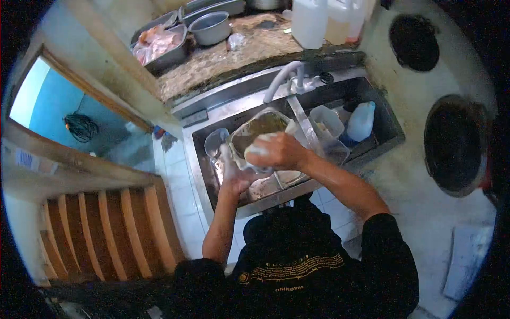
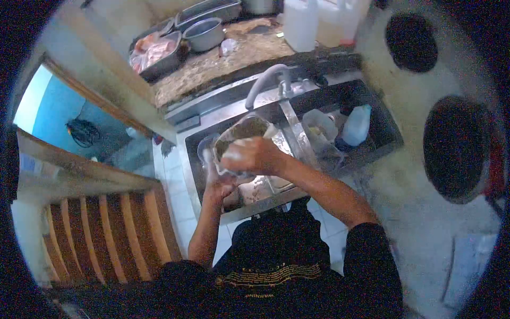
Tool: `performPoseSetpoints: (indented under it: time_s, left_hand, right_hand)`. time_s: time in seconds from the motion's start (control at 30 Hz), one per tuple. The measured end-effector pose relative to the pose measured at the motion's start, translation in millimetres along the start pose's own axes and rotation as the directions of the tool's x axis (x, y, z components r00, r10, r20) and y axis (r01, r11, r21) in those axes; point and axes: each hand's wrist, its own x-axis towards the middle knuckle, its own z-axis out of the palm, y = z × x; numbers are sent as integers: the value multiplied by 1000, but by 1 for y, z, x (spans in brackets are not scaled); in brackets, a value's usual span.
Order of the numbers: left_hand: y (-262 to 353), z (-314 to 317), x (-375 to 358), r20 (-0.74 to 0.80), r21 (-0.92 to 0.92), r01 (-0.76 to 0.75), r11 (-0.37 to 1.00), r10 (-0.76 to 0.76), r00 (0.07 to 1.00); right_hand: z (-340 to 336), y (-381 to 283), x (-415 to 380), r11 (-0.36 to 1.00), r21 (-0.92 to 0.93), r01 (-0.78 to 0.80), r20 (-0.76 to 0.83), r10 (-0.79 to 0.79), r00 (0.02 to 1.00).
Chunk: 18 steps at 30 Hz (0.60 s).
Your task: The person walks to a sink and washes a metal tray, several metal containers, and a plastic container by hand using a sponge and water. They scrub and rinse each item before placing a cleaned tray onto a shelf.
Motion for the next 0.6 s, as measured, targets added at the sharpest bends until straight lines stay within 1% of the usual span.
performPoseSetpoints:
  time_s: [0.07,0.1,0.13,0.17,0.2,0.23,0.3,0.33,0.37,0.47,0.5,0.57,0.6]
  left_hand:
    - [-3,6,-1,-151,87,-24,996,37,988]
    - [-4,-1,-2,-121,91,-117,989,127,984]
    - [-12,-43,5,-127,439,-158,885,235,964]
    - [-8,-45,5,-96,731,-157,664,329,939]
    - [-17,-41,7,-226,492,-160,856,303,926]
    - [-28,-36,10,-352,207,-210,956,273,895]
    - [-33,-6,3,-326,280,-275,920,360,874]
    - [-37,-3,7,-299,300,-320,899,407,863]
    - [-41,1,12,-270,318,-364,875,452,850]
    - [-51,-3,26,-337,213,-437,874,485,807]
    - [-51,-5,25,-304,243,-406,881,467,831]
    - [-63,-15,33,-295,196,-407,892,449,843]
    - [-64,-13,37,-282,171,-413,895,446,850]
  right_hand:
    - [1,-6,-6,995,40,90,49,-91,995]
    - [1,-2,-5,982,184,-45,142,19,990]
    - [1,1,-5,933,302,-197,247,123,961]
    - [2,5,-6,849,392,-354,361,212,908]
    - [1,7,-7,733,449,-511,483,283,829]
    - [7,12,-11,585,448,-676,534,431,728]
    - [37,13,-17,556,359,-750,429,615,662]
    - [51,14,-17,534,317,-784,362,696,620]
    - [36,-1,4,461,34,-887,568,721,397]
    - [51,-13,-9,663,-239,-709,476,717,509]
    - [44,-16,-2,672,-83,-736,472,677,564]
    - [82,-14,-19,772,-9,-635,418,580,699]
    - [89,-10,-18,820,19,-572,381,523,762]
